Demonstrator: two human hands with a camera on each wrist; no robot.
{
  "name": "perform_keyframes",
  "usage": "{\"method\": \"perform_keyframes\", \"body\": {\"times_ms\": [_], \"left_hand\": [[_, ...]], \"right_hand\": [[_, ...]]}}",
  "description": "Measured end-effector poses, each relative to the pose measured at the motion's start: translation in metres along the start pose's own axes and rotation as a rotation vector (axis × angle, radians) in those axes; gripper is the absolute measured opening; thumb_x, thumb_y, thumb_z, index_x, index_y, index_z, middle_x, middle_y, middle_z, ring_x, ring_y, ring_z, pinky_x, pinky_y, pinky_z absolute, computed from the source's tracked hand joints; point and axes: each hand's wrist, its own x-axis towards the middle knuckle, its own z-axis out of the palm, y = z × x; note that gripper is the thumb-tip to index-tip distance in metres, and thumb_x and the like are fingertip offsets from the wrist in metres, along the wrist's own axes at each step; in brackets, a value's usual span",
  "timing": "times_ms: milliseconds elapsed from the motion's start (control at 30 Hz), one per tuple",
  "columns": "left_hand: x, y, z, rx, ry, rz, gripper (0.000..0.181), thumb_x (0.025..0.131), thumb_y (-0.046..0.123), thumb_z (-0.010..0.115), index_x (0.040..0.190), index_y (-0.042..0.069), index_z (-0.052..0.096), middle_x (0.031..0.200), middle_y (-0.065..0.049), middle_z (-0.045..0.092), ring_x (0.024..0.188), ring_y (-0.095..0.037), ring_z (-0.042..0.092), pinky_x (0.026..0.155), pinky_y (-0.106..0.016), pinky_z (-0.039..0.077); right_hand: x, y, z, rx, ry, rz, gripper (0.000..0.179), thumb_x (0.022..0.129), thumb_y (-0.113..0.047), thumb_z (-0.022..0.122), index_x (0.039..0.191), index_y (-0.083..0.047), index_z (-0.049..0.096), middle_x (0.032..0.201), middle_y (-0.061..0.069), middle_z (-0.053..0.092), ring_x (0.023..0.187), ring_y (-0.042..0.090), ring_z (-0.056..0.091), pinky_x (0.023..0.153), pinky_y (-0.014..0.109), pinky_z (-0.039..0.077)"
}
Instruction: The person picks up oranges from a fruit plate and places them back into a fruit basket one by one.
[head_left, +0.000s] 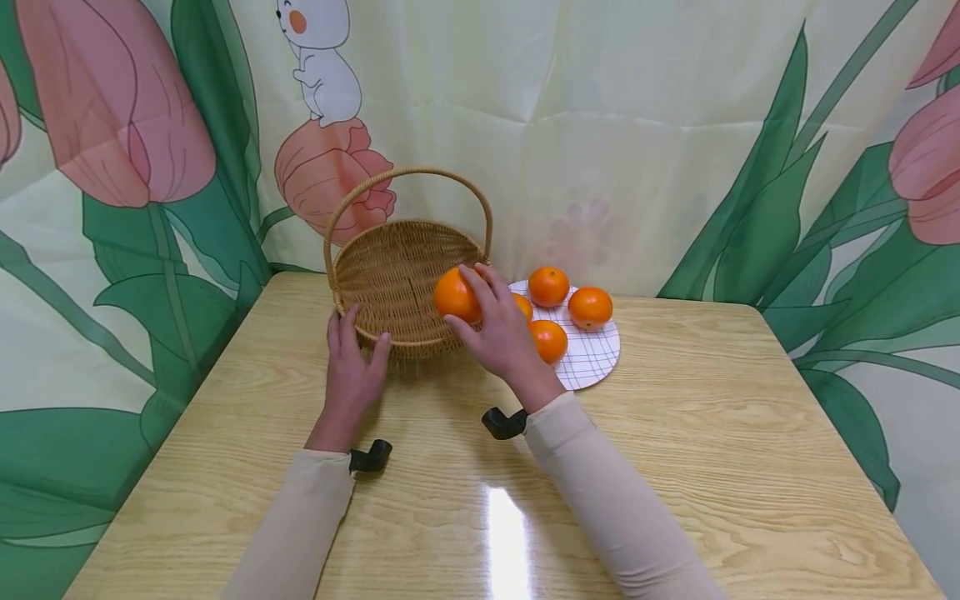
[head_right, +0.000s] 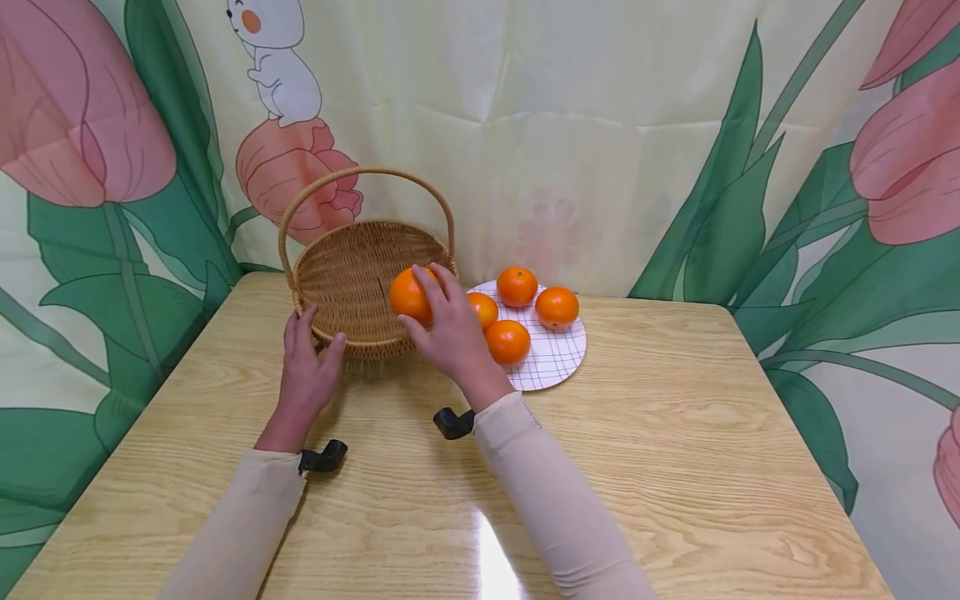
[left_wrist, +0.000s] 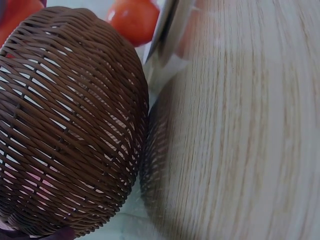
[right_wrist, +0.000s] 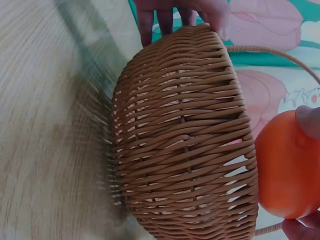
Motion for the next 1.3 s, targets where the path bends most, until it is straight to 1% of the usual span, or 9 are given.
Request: {"method": "perform_keyframes", "body": {"times_ms": [200, 333, 467, 667, 800, 900, 1133, 1300], "left_hand": [[0.000, 0.000, 0.000, -0.006, 0.003, 0.001, 0.068, 0.097, 0.042, 0.051, 0.152, 0.014, 0.022, 0.160, -0.017, 0.007, 0.140, -0.045, 0.030, 0.103, -0.064, 0.036], [0.000, 0.000, 0.000, -0.005, -0.003, -0.004, 0.068, 0.097, 0.043, 0.050, 0.153, 0.016, 0.021, 0.160, -0.016, 0.007, 0.139, -0.045, 0.030, 0.103, -0.064, 0.036], [0.000, 0.000, 0.001, -0.004, -0.009, -0.009, 0.069, 0.097, 0.044, 0.049, 0.153, 0.016, 0.021, 0.161, -0.016, 0.006, 0.138, -0.047, 0.031, 0.102, -0.065, 0.036], [0.000, 0.000, 0.000, 0.000, 0.004, 0.006, 0.069, 0.097, 0.043, 0.051, 0.153, 0.015, 0.022, 0.160, -0.017, 0.008, 0.137, -0.046, 0.033, 0.103, -0.064, 0.036], [-0.001, 0.001, 0.000, 0.007, 0.007, 0.014, 0.068, 0.097, 0.042, 0.051, 0.152, 0.014, 0.023, 0.160, -0.018, 0.009, 0.135, -0.047, 0.035, 0.102, -0.064, 0.037], [-0.001, 0.001, 0.001, 0.006, 0.008, 0.019, 0.069, 0.097, 0.042, 0.052, 0.152, 0.014, 0.023, 0.160, -0.017, 0.009, 0.135, -0.047, 0.035, 0.102, -0.064, 0.037], [-0.001, 0.000, 0.001, 0.002, -0.003, 0.004, 0.069, 0.097, 0.044, 0.051, 0.154, 0.020, 0.021, 0.162, -0.013, 0.006, 0.139, -0.044, 0.031, 0.104, -0.063, 0.035], [0.000, -0.003, 0.002, 0.001, 0.000, 0.001, 0.068, 0.097, 0.043, 0.051, 0.154, 0.019, 0.021, 0.162, -0.012, 0.005, 0.139, -0.045, 0.031, 0.104, -0.065, 0.034]], "right_hand": [[0.001, 0.000, 0.004, 0.009, -0.032, 0.005, 0.067, 0.090, -0.038, 0.067, 0.147, -0.019, 0.038, 0.150, 0.013, 0.036, 0.126, 0.035, 0.051, 0.098, 0.046, 0.049], [0.001, 0.000, 0.006, 0.005, -0.058, 0.012, 0.065, 0.091, -0.038, 0.066, 0.147, -0.021, 0.038, 0.150, 0.012, 0.035, 0.128, 0.034, 0.049, 0.099, 0.047, 0.048], [0.002, 0.002, 0.009, -0.006, -0.066, 0.003, 0.064, 0.091, -0.038, 0.066, 0.146, -0.022, 0.038, 0.150, 0.013, 0.035, 0.128, 0.034, 0.048, 0.101, 0.047, 0.048], [0.004, 0.002, 0.014, -0.015, -0.069, -0.020, 0.062, 0.091, -0.038, 0.066, 0.145, -0.020, 0.040, 0.149, 0.014, 0.036, 0.128, 0.035, 0.049, 0.101, 0.047, 0.047], [0.005, 0.001, 0.016, -0.033, -0.088, -0.027, 0.062, 0.092, -0.039, 0.064, 0.146, -0.018, 0.040, 0.149, 0.014, 0.036, 0.129, 0.034, 0.048, 0.104, 0.046, 0.045], [0.005, 0.001, 0.017, -0.045, -0.112, -0.020, 0.063, 0.093, -0.041, 0.063, 0.147, -0.019, 0.039, 0.150, 0.013, 0.036, 0.130, 0.034, 0.047, 0.104, 0.047, 0.044], [0.004, 0.001, 0.019, -0.053, -0.162, 0.002, 0.063, 0.094, -0.043, 0.060, 0.148, -0.024, 0.036, 0.153, 0.010, 0.033, 0.133, 0.033, 0.044, 0.105, 0.049, 0.044], [0.003, 0.002, 0.020, -0.041, -0.176, 0.009, 0.060, 0.096, -0.040, 0.058, 0.149, -0.023, 0.036, 0.154, 0.010, 0.031, 0.135, 0.033, 0.043, 0.104, 0.049, 0.044]]}}
